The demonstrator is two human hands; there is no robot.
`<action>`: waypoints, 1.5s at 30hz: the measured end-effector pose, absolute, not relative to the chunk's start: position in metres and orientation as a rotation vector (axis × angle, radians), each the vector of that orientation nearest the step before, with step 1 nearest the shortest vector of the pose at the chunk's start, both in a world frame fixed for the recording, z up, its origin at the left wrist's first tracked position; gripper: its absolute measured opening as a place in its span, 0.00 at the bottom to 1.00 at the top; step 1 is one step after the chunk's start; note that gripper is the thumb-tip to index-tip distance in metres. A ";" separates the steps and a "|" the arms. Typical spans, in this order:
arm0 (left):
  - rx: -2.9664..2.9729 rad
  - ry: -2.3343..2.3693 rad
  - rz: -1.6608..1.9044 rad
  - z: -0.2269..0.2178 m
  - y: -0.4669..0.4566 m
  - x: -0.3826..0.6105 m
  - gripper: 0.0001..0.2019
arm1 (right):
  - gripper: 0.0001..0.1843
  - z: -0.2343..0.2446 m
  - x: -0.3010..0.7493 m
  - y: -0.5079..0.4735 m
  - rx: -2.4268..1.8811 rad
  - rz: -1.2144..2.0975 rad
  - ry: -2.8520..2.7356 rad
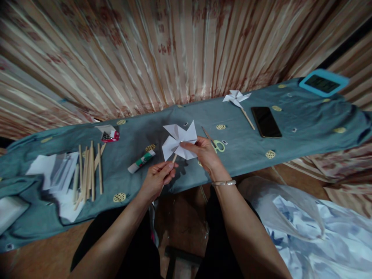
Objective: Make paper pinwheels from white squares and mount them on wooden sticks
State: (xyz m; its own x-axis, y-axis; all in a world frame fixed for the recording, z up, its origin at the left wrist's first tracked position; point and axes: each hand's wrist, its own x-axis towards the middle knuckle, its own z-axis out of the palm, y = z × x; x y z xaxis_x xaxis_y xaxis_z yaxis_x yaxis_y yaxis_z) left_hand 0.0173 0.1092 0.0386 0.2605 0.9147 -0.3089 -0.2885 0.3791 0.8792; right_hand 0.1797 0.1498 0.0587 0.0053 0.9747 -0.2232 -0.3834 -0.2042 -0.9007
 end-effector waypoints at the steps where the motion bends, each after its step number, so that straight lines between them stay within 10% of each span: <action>1: 0.807 0.983 0.949 0.038 0.109 0.018 0.21 | 0.16 0.059 0.179 0.150 -1.081 1.489 -0.756; 45: 1.290 1.178 0.938 0.026 0.106 0.009 0.19 | 0.17 0.048 0.170 0.140 -1.139 1.394 -0.631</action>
State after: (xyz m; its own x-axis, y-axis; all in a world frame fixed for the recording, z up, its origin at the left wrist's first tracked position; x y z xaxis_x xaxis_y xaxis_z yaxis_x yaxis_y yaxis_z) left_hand 0.0093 0.1059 0.0258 0.1923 0.9747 -0.1137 0.1080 0.0941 0.9897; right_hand 0.1698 0.1398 0.0477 0.1440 0.9527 -0.2677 -0.4268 -0.1843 -0.8853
